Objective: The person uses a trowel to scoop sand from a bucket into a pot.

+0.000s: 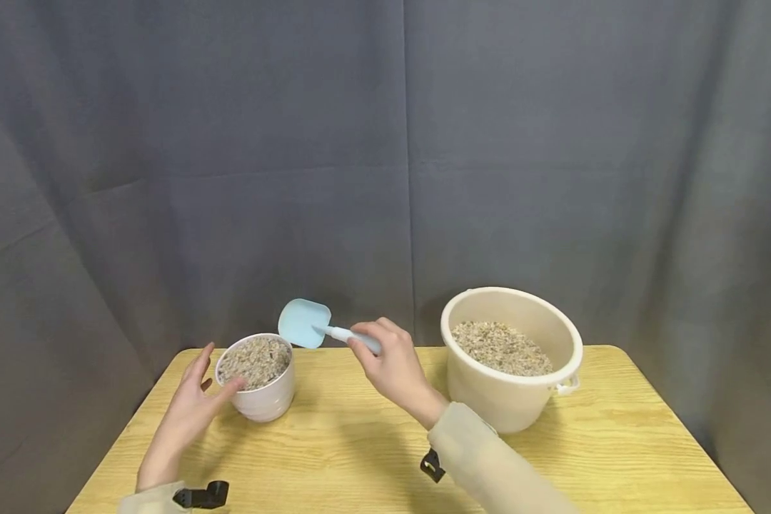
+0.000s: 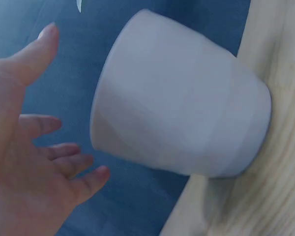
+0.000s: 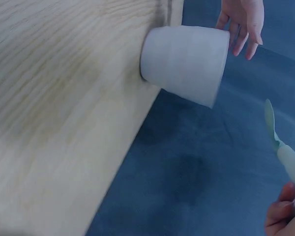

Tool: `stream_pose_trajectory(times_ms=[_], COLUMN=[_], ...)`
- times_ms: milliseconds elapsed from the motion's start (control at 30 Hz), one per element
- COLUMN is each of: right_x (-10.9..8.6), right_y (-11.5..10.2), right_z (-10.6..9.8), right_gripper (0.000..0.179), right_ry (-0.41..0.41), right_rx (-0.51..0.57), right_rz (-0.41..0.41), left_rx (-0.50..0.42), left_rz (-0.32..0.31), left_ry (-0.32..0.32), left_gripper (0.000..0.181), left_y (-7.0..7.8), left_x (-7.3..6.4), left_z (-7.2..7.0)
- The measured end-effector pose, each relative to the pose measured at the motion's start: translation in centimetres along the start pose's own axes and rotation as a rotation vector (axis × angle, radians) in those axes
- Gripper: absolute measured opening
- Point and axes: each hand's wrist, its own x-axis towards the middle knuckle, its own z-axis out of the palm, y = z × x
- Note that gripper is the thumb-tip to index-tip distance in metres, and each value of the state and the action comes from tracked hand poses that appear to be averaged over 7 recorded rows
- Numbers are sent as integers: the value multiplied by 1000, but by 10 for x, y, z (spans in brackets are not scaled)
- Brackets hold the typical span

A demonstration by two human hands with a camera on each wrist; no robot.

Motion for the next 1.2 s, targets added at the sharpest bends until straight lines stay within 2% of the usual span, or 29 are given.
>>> stream_pose_trajectory(times_ms=[167, 333, 533, 700, 933, 1200], right_x=[4, 10, 11, 8, 5, -3], right_y=[-10, -16, -7, 6, 28, 47], right_z=[-37, -79, -126, -157, -191, -223], right_gripper=[13, 13, 12, 13, 11, 9], right_ry=[8, 5, -6, 17, 60, 24], right_rx=[-39, -88, -165, -254, -370, -420], right_rz=[39, 42, 40, 61, 120, 180], left_rx=[49, 36, 27, 8, -49, -63], left_rz=[77, 124, 171, 213, 233, 278], left_ry=[73, 85, 50, 5, -77, -144], left_gripper=[94, 89, 86, 87, 88, 86], left_y=[11, 30, 44, 52, 69, 83], left_x=[1, 4, 11, 17, 26, 33], left_z=[1, 9, 28, 46, 80, 112])
